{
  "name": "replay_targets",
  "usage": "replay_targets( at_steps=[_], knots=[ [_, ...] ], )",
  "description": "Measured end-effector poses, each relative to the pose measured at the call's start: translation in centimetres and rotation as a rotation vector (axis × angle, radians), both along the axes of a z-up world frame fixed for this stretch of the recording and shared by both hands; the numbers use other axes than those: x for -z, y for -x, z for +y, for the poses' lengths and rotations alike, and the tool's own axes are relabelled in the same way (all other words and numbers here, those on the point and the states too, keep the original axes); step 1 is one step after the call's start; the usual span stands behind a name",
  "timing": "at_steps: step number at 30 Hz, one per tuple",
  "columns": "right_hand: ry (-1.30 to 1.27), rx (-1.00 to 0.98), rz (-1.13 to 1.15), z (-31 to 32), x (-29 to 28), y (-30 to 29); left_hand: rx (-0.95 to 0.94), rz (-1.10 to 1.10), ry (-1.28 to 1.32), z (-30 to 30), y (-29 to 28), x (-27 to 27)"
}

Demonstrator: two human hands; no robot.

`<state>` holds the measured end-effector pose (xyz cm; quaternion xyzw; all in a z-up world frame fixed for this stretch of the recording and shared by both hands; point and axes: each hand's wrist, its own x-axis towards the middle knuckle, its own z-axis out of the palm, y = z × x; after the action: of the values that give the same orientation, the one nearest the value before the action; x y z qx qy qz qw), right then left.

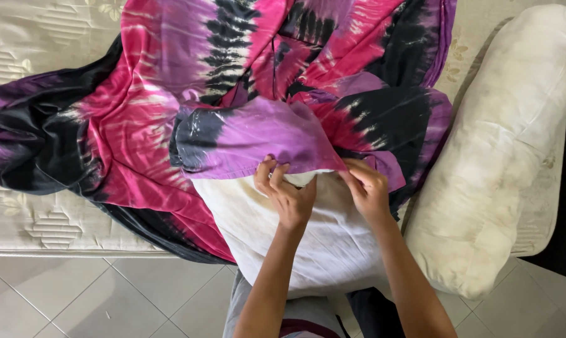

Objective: The person picks up a white pillow from a chair and moves it to a bed. They then insert the pillow into a tie-dye pillowcase, adjusting the fabric and tucking the edges to fit the pillow inside.

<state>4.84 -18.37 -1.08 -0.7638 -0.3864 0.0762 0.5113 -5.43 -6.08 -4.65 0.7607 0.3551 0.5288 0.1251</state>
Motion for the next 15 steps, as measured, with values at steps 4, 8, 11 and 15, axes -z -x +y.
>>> replay_targets(
  at_steps=[4,8,11,15],
  knots=[
    [-0.015,0.035,0.003,-2.4,1.2,1.7,0.039,-0.009,0.057,0.7,0.3,2.7],
    [0.043,0.136,0.006,-5.0,3.2,4.0,0.011,0.099,0.194,1.4,0.1,3.0],
    [0.032,0.184,0.014,-4.5,3.3,3.9,0.183,0.133,0.193,0.9,0.1,1.6],
    [-0.018,0.140,-0.017,-2.6,0.8,1.6,0.478,0.176,0.175,0.4,1.8,-2.1]
  ],
)
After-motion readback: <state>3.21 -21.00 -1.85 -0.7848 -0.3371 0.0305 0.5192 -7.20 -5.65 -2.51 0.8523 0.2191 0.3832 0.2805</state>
